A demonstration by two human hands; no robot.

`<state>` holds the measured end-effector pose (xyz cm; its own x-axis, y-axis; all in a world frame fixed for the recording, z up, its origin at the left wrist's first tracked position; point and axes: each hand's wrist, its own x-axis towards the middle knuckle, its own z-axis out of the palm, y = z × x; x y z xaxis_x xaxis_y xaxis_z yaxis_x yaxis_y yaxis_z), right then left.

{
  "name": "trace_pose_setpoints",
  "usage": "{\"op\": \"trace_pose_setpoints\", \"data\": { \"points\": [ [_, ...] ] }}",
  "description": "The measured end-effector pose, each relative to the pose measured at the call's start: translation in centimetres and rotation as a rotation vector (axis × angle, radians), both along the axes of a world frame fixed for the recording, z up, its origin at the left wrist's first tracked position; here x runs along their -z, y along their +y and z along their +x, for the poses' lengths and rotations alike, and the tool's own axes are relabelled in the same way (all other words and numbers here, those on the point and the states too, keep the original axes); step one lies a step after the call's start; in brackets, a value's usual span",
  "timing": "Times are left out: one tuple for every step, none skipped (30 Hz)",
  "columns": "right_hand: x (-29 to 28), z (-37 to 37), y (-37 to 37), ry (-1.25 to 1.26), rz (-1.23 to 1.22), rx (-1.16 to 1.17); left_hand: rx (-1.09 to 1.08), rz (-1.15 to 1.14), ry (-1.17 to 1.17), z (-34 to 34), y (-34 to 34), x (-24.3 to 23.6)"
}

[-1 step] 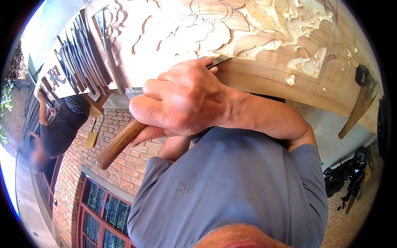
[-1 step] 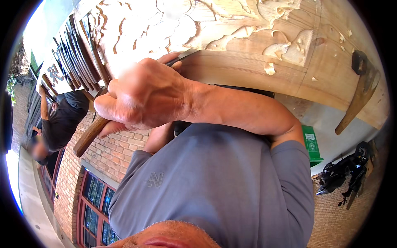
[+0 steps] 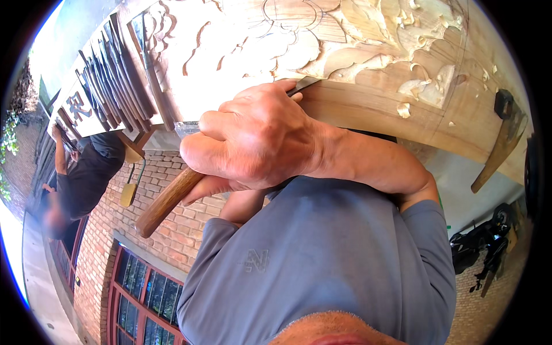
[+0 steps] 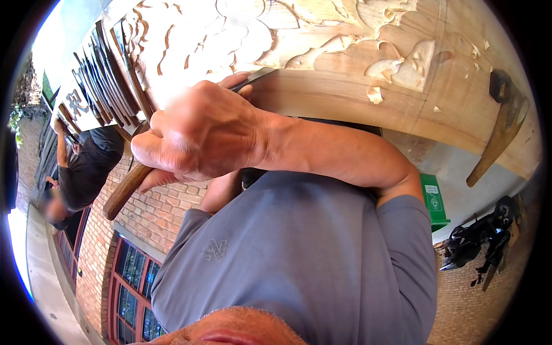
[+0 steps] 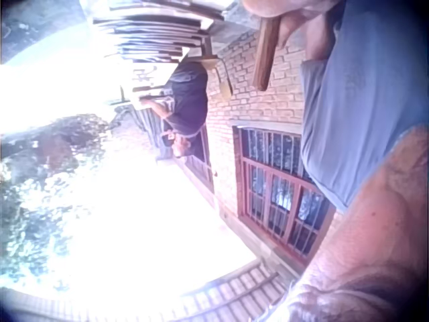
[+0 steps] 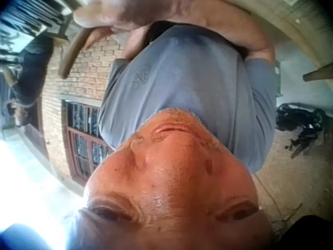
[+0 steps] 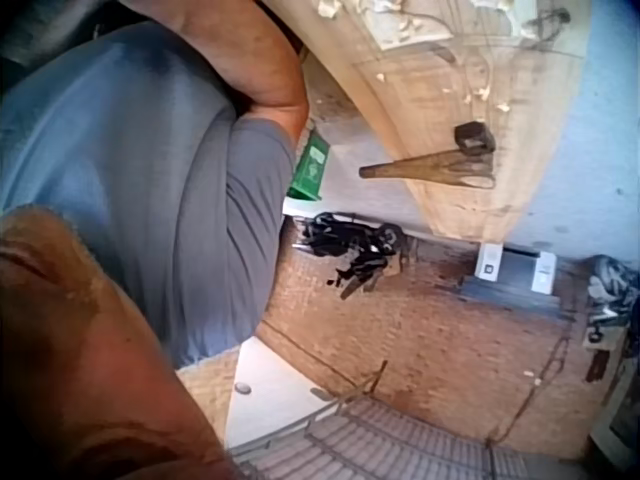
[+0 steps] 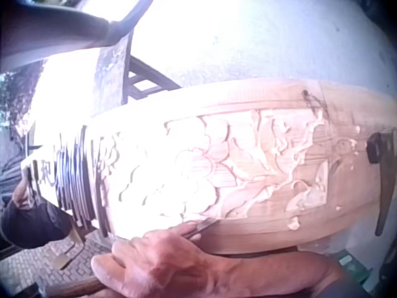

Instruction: The person carves a floral design into a wooden board using a chisel, periodically blowing away wood shavings and switching between different chisels from a row on the workbench.

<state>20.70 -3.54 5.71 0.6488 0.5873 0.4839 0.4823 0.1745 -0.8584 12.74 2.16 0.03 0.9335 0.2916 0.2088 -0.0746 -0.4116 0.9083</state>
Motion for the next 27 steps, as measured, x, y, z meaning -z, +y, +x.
{"op": "trace_pose_setpoints", "data": {
  "points": [
    [0.0, 0.0, -0.1, -0.001, 0.017, 0.001, 0.0, -0.002, 0.001, 0.0, -0.1, -0.1],
    [0.0, 0.0, -0.2, -0.003, 0.035, 0.005, 0.003, 0.001, 0.004, -0.1, -0.1, -0.2],
    [0.1, 0.0, -0.2, -0.001, 0.036, 0.008, 0.007, 0.007, 0.008, -0.1, -0.1, -0.2],
    [0.2, 0.0, -0.2, -0.01, 0.088, 0.037, 0.012, 0.007, 0.011, 0.0, -0.1, -0.2],
    [0.3, 0.0, -0.2, -0.02, 0.14, 0.065, 0.012, 0.008, 0.01, 0.0, -0.1, -0.2],
    [0.3, 0.0, -0.3, -0.019, 0.141, 0.066, 0.011, 0.007, 0.014, 0.1, -0.2, -0.2],
    [0.4, 0.0, -0.4, -0.046, 0.173, 0.09, 0.007, 0.016, 0.015, 0.1, -0.2, -0.3],
    [0.5, 0.0, -0.5, -0.071, 0.198, 0.121, 0.01, 0.014, 0.021, 0.0, -0.2, -0.4],
    [0.5, 0.1, -0.7, -0.073, 0.198, 0.123, 0.007, 0.011, 0.023, 0.0, -0.2, -0.4],
    [0.6, 0.2, -1.0, -0.061, 0.246, 0.118, 0.01, 0.011, 0.025, -0.1, -0.1, -0.4],
    [0.6, 0.2, -1.2, -0.053, 0.271, 0.116, 0.009, 0.015, 0.028, -0.3, -0.2, -0.6],
    [0.7, 0.3, -1.4, -0.049, 0.298, 0.112, 0.01, 0.016, 0.033, -0.4, -0.2, -0.7],
    [0.9, 0.3, -1.4, -0.043, 0.344, 0.101, 0.011, 0.02, 0.038, -0.5, -0.2, -0.8],
    [1.1, 0.4, -1.5, -0.044, 0.371, 0.092, 0.009, 0.029, 0.04, -0.5, -0.1, -0.7],
    [1.1, 0.3, -1.6, -0.043, 0.396, 0.086, 0.01, 0.03, 0.044, -0.6, -0.1, -0.8],
    [1.1, 0.1, -1.9, -0.082, 0.385, 0.093, 0.013, 0.034, 0.044, -0.5, 0.0, -0.8],
    [1.1, 0.1, -2.1, -0.102, 0.376, 0.095, 0.011, 0.032, 0.041, -0.5, 0.0, -0.7],
    [1.2, 0.1, -2.4, -0.121, 0.368, 0.1, 0.013, 0.037, 0.038, -0.4, -0.1, -0.6],
    [1.2, 0.2, -2.6, -0.16, 0.356, 0.093, 0.017, 0.037, 0.038, -0.4, -0.1, -0.6],
    [1.3, 0.1, -2.6, -0.177, 0.351, 0.087, 0.014, 0.038, 0.044, -0.5, -0.1, -0.7],
    [1.4, 0.2, -2.5, -0.198, 0.348, 0.081, 0.014, 0.041, 0.044, -0.5, -0.2, -0.8],
    [1.4, 0.3, -2.0, -0.174, 0.304, 0.098, 0.012, 0.041, 0.045, -0.5, -0.2, -0.8],
    [1.4, 0.2, -1.5, -0.168, 0.278, 0.109, 0.015, 0.041, 0.044, -0.5, -0.2, -0.8],
    [1.5, 0.1, -0.9, -0.158, 0.256, 0.115, 0.009, 0.041, 0.044, -0.7, -0.2, -0.9],
    [1.3, -0.2, -0.4, -0.142, 0.231, 0.123, 0.01, 0.05, 0.05, -1.0, -0.2, -1.1],
    [1.3, -0.2, -0.4, -0.135, 0.237, 0.117, 0.011, 0.055, 0.052, -1.1, -0.2, -1.4],
    [1.3, 0.0, -0.5, -0.132, 0.238, 0.114, 0.015, 0.053, 0.051, -1.1, -0.2, -1.6]
  ]
}}
